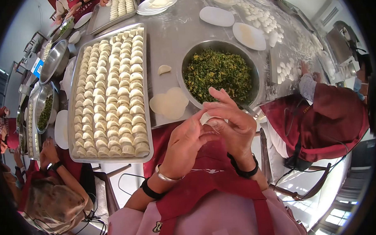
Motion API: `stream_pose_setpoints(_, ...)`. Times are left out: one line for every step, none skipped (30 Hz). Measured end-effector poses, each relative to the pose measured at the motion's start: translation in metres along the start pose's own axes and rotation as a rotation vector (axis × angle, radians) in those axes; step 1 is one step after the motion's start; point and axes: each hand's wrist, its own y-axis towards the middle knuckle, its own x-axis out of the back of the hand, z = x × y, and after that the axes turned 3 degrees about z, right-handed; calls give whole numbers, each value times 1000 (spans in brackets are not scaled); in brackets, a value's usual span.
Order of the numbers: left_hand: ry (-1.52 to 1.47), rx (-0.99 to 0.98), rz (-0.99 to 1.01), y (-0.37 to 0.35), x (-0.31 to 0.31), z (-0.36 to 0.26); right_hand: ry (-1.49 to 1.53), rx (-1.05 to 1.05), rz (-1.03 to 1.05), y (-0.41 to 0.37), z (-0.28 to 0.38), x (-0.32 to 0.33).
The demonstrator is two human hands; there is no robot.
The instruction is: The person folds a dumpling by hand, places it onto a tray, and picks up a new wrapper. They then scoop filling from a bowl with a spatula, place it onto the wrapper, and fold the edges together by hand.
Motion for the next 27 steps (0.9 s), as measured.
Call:
stream_pose_setpoints(36, -4, -6, -1, -1, -2, 1, 9, 21, 0, -1, 1)
stream_pose_setpoints(72, -7, -13, -1, -2, -3, 2, 17, 42, 0, -2, 1)
stream_pose_setpoints(57, -3, -4, -1, -4, -3, -12, 21, 51, -1, -2, 3)
stream_pose_setpoints(42, -1, 5, -1, -5, -4, -26, 26, 63, -1, -3, 4)
stream_pose_setpoints(27, 1, 12, -1, -5, -4, -38, 31, 75, -2, -3, 5)
stream_pose_setpoints(15, 9, -3, -1, -3, -2, -40, 8, 78, -1, -1, 5)
stream_pose_setpoints(3, 18, -18, -1, 2, 1, -42, -15, 78, 0, 1, 4)
stream_pose_setpoints(-7, 28, -32, -1, 5, 2, -44, -38, 77, 0, 3, 3)
stream_pose_setpoints(2, 26, -29, -1, 4, 1, -43, -37, 79, 0, 3, 3)
stream_pose_setpoints(11, 26, -26, -2, 2, 0, -42, -38, 82, -1, 4, 2)
stream_pose_setpoints(19, 26, -23, -2, 2, -1, -41, -38, 84, -1, 5, 2)
stream_pose_setpoints(37, 27, -9, -2, 2, -1, -43, -25, 108, -1, 3, 3)
stream_pose_setpoints(55, 27, 5, -2, 3, 0, -45, -12, 132, -1, 1, 4)
stream_pose_setpoints(74, 27, 19, -2, 4, 0, -47, 3, 157, -2, 0, 5)
stream_pose_setpoints(87, 28, 19, -3, 3, -1, -48, -2, 164, -2, 0, 6)
stream_pose_setpoints(100, 30, 18, -4, 1, -3, -48, -7, 172, -3, 0, 6)
stream_pose_setpoints(113, 31, 16, -4, 0, -4, -49, -11, 181, -3, 0, 6)
stream_pose_setpoints(109, 36, 17, -4, 2, -3, -60, -20, 189, -4, 0, 6)
stream_pose_setpoints(105, 41, 19, -3, 5, -1, -72, -28, 196, -4, -1, 7)
stream_pose_setpoints(101, 47, 21, -2, 8, -1, -83, -36, 202, -4, -1, 7)
stream_pose_setpoints(103, 48, 26, -2, 8, -1, -56, -40, 185, -4, 0, 6)
stream_pose_setpoints(104, 50, 29, -2, 8, -2, -28, -45, 168, -3, 1, 5)
stream_pose_setpoints(104, 53, 33, -3, 8, -2, -1, -50, 151, -3, 3, 4)
stream_pose_setpoints(107, 56, 33, -3, 7, -2, -3, -44, 178, -3, 3, 4)
stream_pose_setpoints(110, 58, 35, -2, 6, -3, -5, -36, 205, -1, 3, 5)
stream_pose_setpoints(114, 59, 37, -2, 5, -3, -7, -28, 232, 0, 3, 6)
stream_pose_setpoints(114, 63, 37, -2, 5, -3, -20, -24, 230, 0, 2, 5)
